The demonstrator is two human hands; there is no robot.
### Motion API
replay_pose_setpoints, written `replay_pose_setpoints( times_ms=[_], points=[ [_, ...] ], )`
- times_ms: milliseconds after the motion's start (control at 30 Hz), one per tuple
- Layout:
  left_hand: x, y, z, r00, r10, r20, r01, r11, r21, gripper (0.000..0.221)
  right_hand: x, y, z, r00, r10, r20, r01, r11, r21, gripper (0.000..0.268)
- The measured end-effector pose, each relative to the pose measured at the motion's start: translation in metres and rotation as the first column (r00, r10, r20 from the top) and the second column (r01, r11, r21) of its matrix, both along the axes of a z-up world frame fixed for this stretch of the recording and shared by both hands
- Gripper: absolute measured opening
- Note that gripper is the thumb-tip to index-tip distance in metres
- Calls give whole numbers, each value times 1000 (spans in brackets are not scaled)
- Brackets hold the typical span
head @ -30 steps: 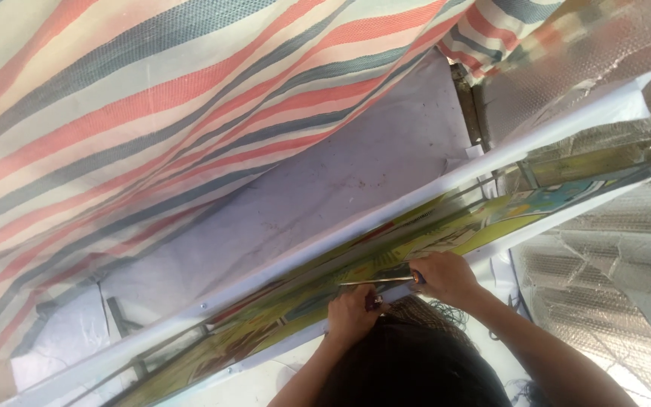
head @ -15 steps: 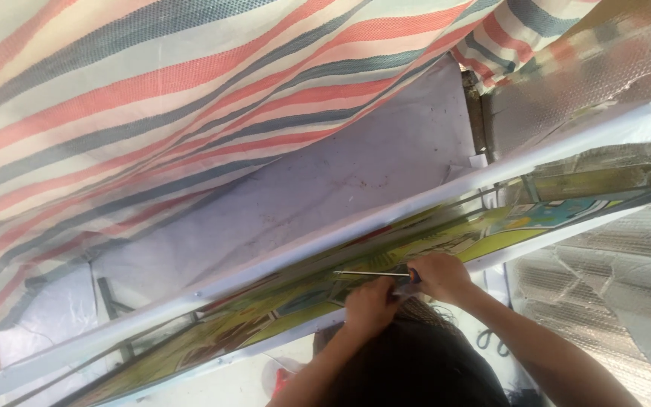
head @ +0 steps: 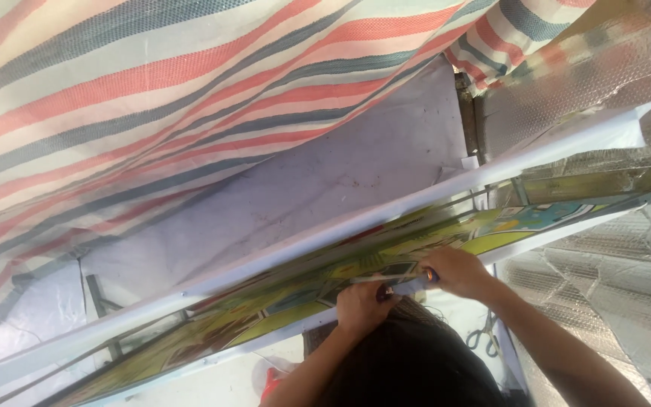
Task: Assembling a printed sign onto a metal frame using a screwdriver, tape measure, and other tools
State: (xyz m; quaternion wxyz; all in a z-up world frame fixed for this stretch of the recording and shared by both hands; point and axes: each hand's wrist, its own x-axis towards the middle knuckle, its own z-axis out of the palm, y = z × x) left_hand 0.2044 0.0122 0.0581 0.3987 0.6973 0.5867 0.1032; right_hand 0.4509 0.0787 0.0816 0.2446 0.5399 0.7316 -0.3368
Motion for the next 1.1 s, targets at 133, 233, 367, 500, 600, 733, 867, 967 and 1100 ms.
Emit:
replay_pose_setpoints(
  times_ms=[133, 233, 367, 500, 600, 733, 867, 967, 1100],
  points=[
    [4, -4, -2, 997, 18, 69, -27, 991, 131, 24, -6, -8, 9, 999, -42, 4, 42, 996, 76, 19],
    [3, -2, 10, 988, 14, 156, -41, 984, 173, 23, -7, -12, 7, 998, -55, -43, 61, 989, 133, 22],
    [3, 3, 1, 988, -15, 151, 10, 999, 35, 16, -8, -11, -1, 996, 16, -84, -4, 991, 136, 24],
    [12, 6, 7, 970, -25, 243, 10, 998, 63, 18, -16, -5, 15, 998, 4, -59, 0, 998, 59, 23],
    [15, 5, 1, 962, 2, 274, -32, 994, 104, 13, -17, -6, 16, 995, -29, -99, 39, 994, 105, 24],
    [18, 10, 3, 972, -18, 235, 0, 997, 78, 18, -21, -7, 23, 999, -32, -44, 37, 993, 113, 15],
    [21, 13, 0, 974, -45, 224, 50, 999, -17, 23, -19, -12, 23, 994, -48, -93, 62, 987, 148, 16],
    [25, 6, 5, 956, -95, 278, 5, 952, 307, 23, 13, -10, -30, 992, -118, -44, 119, 992, 40, 18],
    [26, 9, 11, 942, -107, 317, -19, 929, 370, 15, 23, 15, 20, 974, -225, -17, 226, 967, 119, 25]
  ],
)
